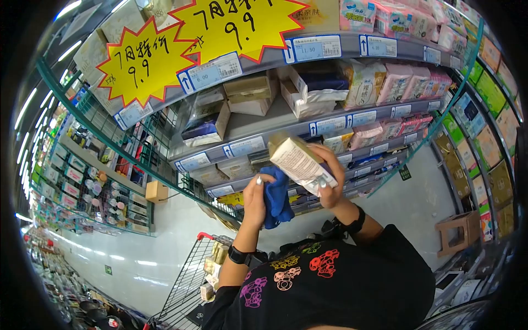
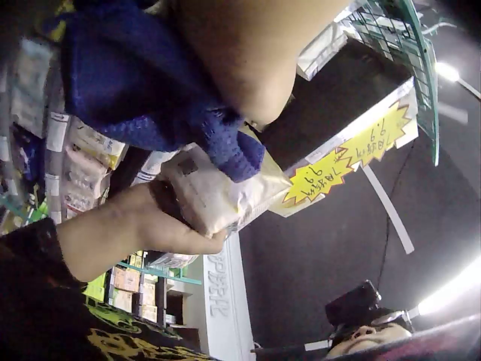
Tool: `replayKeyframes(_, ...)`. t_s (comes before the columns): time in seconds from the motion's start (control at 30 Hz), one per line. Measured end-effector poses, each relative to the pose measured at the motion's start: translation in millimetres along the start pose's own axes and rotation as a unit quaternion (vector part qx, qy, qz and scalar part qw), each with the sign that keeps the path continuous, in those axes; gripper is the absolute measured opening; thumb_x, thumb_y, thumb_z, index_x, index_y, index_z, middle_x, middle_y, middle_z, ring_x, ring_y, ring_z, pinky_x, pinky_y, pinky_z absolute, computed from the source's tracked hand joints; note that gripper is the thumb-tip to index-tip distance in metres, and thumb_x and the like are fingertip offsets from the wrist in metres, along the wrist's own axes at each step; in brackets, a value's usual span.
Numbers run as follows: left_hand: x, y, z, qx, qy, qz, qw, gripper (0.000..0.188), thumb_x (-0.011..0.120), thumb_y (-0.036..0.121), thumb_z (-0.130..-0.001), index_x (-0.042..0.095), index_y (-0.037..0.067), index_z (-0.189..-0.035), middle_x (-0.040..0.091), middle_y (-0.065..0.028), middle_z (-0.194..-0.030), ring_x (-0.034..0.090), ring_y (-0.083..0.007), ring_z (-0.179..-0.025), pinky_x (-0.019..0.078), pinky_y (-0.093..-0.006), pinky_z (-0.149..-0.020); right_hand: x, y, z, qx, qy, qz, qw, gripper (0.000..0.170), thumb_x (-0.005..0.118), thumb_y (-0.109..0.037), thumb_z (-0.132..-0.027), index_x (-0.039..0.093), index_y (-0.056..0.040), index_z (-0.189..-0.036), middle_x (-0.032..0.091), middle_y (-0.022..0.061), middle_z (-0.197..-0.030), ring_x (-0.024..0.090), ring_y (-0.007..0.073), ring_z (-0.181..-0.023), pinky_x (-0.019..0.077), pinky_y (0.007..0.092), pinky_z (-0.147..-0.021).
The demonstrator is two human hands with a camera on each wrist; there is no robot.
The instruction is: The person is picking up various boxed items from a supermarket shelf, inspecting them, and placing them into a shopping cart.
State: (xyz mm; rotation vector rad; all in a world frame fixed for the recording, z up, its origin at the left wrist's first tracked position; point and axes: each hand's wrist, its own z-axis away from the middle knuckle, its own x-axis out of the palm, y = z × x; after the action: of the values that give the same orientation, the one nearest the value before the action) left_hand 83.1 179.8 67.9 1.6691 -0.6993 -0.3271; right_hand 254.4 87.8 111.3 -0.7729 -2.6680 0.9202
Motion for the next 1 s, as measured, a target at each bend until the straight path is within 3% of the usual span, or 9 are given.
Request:
replayKeyframes(0.07,0,-1,1,0.109,0.024,-0.02,0.994,0.018,0.044,0.014,-0.092,0.054,0.0,-0.098,0.056,-0.0067,-0.097,0.051,-0.0143,-0.091,0.0381,-0.0272,-0.086,-6,-6,-15,-0.126,0.011,0.193,0.973,0.058,0.058,-0.036,-0.069,0.054,0.0035,-0.111,0.052,0.0208,-0.114,0.058,0.0305,-0.095,0.0456,0.0369,-0.083)
replayKeyframes(0.13,-1,-8,-4,0.176,0.081,-0.033,0.981,0.023,0.051,0.006,-0.084,0.051,0.0,-0.106,0.051,-0.0105,-0.108,0.05,-0.0183,-0.099,0.038,-0.0301,-0.09,-1,-17,-28,-0.128,-0.009,0.275,0.953,0.06,0.071,-0.025,-0.057,0.057,-0.0047,-0.111,0.053,0.0184,-0.112,0.058,0.0343,-0.093,0.0474,0.0387,-0.081)
replayKeyframes(0.23,16,26,-8,0.228,0.109,-0.102,0.962,0.043,0.055,0.005,-0.078,0.046,0.001,-0.12,0.045,-0.016,-0.123,0.047,-0.0248,-0.111,0.0359,-0.0355,-0.095,11,-20,-40,-0.148,-0.017,0.341,0.928,0.06,0.078,-0.025,-0.053,0.058,-0.0085,-0.108,0.054,0.0152,-0.111,0.058,0.0305,-0.09,0.0485,0.039,-0.077)
replayKeyframes(0.33,23,46,-11,0.334,0.111,-0.377,0.857,0.051,0.053,0.003,-0.076,0.042,-0.002,-0.125,0.04,-0.0211,-0.127,0.043,-0.0312,-0.117,0.0317,-0.0386,-0.099,20,-23,-53,-0.149,-0.011,0.394,0.907,0.061,0.079,-0.03,-0.055,0.058,-0.01,-0.109,0.054,0.0146,-0.111,0.058,0.0302,-0.09,0.0487,0.0382,-0.076)
replayKeyframes(0.37,22,46,-11,0.321,0.08,-0.397,0.856,0.058,0.049,0.0,-0.075,0.034,-0.005,-0.13,0.033,-0.0257,-0.132,0.035,-0.0385,-0.123,0.026,-0.0408,-0.104,24,-18,-57,-0.157,-0.003,0.405,0.901,0.061,0.077,-0.039,-0.058,0.058,-0.0103,-0.109,0.053,0.0145,-0.111,0.056,0.0307,-0.092,0.048,0.0393,-0.076)
replayKeyframes(0.6,31,37,-18,0.277,0.054,-0.381,0.88,0.066,0.05,-0.002,-0.075,0.023,-0.007,-0.135,0.024,-0.0282,-0.139,0.026,-0.0422,-0.128,0.0239,-0.0406,-0.105,39,-23,-72,-0.067,-0.118,0.395,0.908,0.066,0.071,-0.047,-0.063,0.055,-0.0076,-0.113,0.049,0.0186,-0.117,0.052,0.0337,-0.096,0.0457,0.0421,-0.079)
replayKeyframes(0.73,28,42,-24,0.197,0.095,-0.254,0.942,0.07,0.056,0.002,-0.074,0.024,-0.005,-0.136,0.034,-0.0251,-0.135,0.038,-0.035,-0.124,0.0305,-0.0372,-0.101,36,-28,-79,-0.054,-0.173,0.357,0.916,0.057,0.071,-0.033,-0.068,0.053,-0.0123,-0.117,0.049,0.0162,-0.119,0.051,0.0359,-0.103,0.0444,0.0413,-0.084)
replayKeyframes(0.93,27,79,-63,0.159,0.122,-0.326,0.924,0.045,0.058,0.013,-0.082,0.044,0.002,-0.123,0.058,-0.0227,-0.106,0.058,-0.034,-0.1,0.0437,-0.0344,-0.084,40,5,-102,-0.063,-0.123,0.367,0.92,0.036,0.065,-0.018,-0.075,0.056,-0.0085,-0.109,0.055,0.0156,-0.107,0.056,0.0352,-0.094,0.0463,0.039,-0.079)
replayKeyframes(1.0,20,72,-83,0.236,0.145,-0.347,0.896,0.04,0.058,0.013,-0.083,0.048,0.001,-0.12,0.063,-0.0162,-0.097,0.061,-0.022,-0.093,0.0441,-0.0305,-0.08,41,20,-107,-0.055,-0.109,0.39,0.913,0.034,0.065,-0.018,-0.075,0.057,-0.0078,-0.106,0.056,0.0147,-0.105,0.056,0.0346,-0.094,0.0468,0.0391,-0.078)
